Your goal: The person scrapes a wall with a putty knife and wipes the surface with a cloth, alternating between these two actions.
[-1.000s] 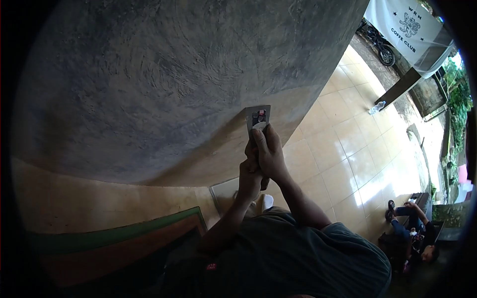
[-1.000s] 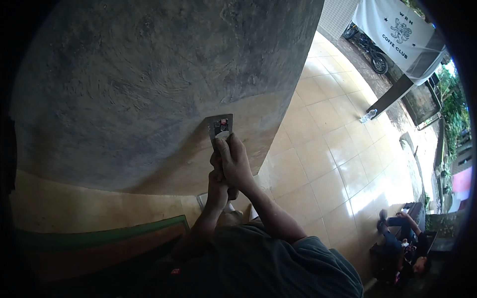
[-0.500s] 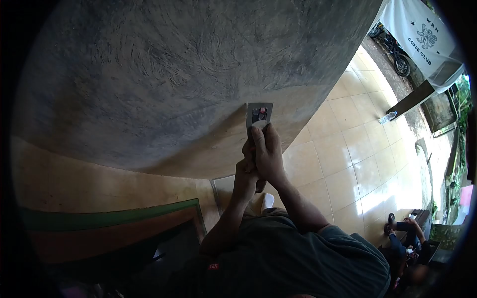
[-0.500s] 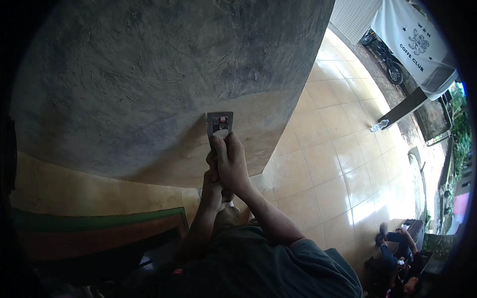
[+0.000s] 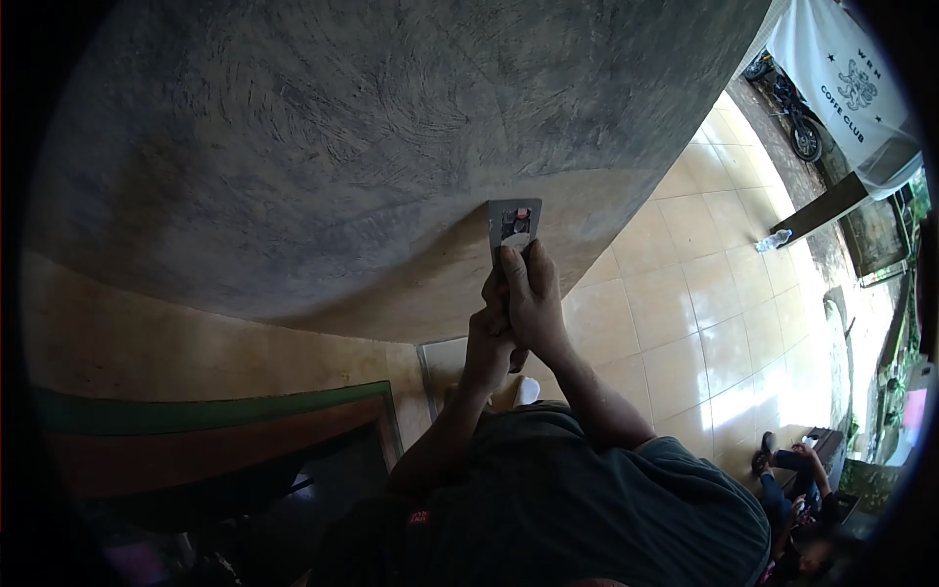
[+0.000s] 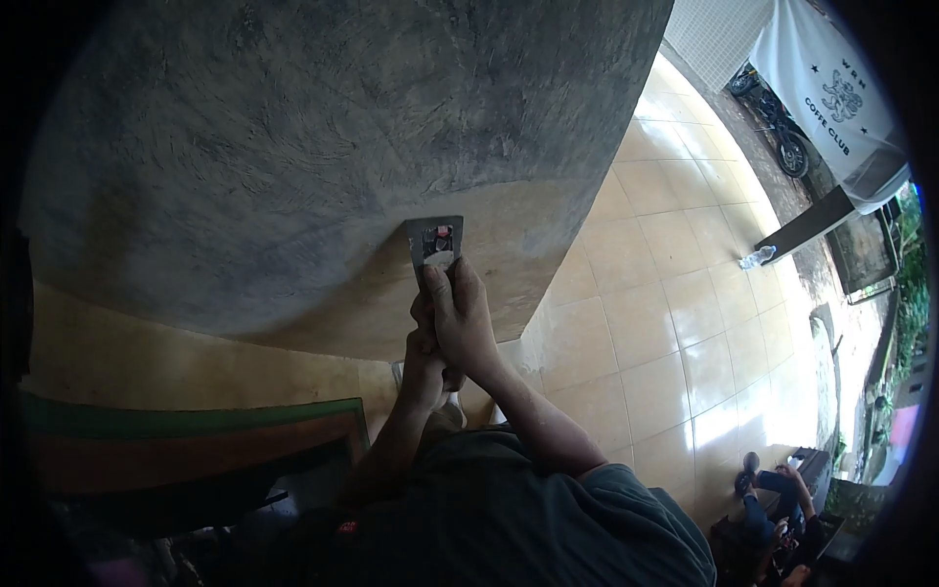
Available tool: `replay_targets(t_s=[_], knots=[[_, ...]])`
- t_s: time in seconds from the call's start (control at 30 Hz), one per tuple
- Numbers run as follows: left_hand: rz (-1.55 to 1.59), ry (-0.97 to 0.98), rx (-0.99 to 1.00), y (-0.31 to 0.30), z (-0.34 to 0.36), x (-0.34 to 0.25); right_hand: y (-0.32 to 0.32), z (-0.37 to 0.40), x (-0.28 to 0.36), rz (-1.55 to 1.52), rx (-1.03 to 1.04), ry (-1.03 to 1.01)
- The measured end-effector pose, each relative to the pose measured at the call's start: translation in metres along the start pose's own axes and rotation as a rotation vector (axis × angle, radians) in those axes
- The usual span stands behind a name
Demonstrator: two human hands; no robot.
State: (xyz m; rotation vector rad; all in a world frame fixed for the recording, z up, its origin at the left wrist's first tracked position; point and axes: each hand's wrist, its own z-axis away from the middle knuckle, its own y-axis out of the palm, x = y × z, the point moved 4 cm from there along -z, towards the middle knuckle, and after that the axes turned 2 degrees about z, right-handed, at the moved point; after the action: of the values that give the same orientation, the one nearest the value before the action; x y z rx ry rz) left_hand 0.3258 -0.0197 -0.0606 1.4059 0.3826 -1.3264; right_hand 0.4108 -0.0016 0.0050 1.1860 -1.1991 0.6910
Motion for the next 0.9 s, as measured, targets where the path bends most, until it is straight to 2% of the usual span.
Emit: replay_targets(t_s=[0.13, 0.23, 0.27, 0.37, 0.47, 0.53, 0.6, 0.63, 0.73, 0.77, 0.87, 0.9], knots=[[0.041, -0.073, -0.103, 0.004, 0.004, -0.005, 0.003, 0.000, -0.005, -0.003, 0.002, -0.001], [-0.009, 0.027, 0.064, 0.010, -0.009, -0.030, 0.009, -0.011, 0.024, -0.073, 0.030, -0.077], [-0.010, 0.022, 0.063, 0.009, -0.006, -0.029, 0.009, -0.007, 0.022, -0.075, 0.026, -0.073], [-0.023, -0.060, -0.022, 0.004, 0.002, -0.017, 0.006, -0.001, 0.009, 0.018, -0.005, -0.041], [-0.028, -0.094, -0.052, 0.002, 0.005, -0.016, 0.005, 0.000, -0.012, -0.058, 0.016, -0.015], [0.092, -0.073, -0.066, 0.001, -0.002, -0.020, 0.006, -0.007, -0.002, -0.031, 0.022, -0.015], [0.032, -0.029, 0.070, 0.001, -0.012, -0.027, 0.006, -0.014, 0.007, 0.091, 0.025, -0.125], [-0.002, -0.029, 0.063, 0.004, -0.011, -0.031, 0.007, -0.011, 0.015, -0.003, 0.092, -0.036], [0.004, -0.075, 0.000, -0.003, -0.001, -0.014, 0.001, 0.000, -0.008, 0.031, 0.130, 0.035], [0.012, -0.096, -0.009, -0.011, 0.003, 0.000, -0.003, 0.005, -0.016, 0.180, 0.083, -0.007], [0.071, -0.162, -0.040, -0.015, 0.005, 0.013, -0.004, 0.005, -0.032, 0.226, 0.028, 0.078], [0.100, -0.153, -0.048, -0.013, 0.002, 0.012, -0.002, 0.001, -0.028, 0.235, 0.033, 0.038]])
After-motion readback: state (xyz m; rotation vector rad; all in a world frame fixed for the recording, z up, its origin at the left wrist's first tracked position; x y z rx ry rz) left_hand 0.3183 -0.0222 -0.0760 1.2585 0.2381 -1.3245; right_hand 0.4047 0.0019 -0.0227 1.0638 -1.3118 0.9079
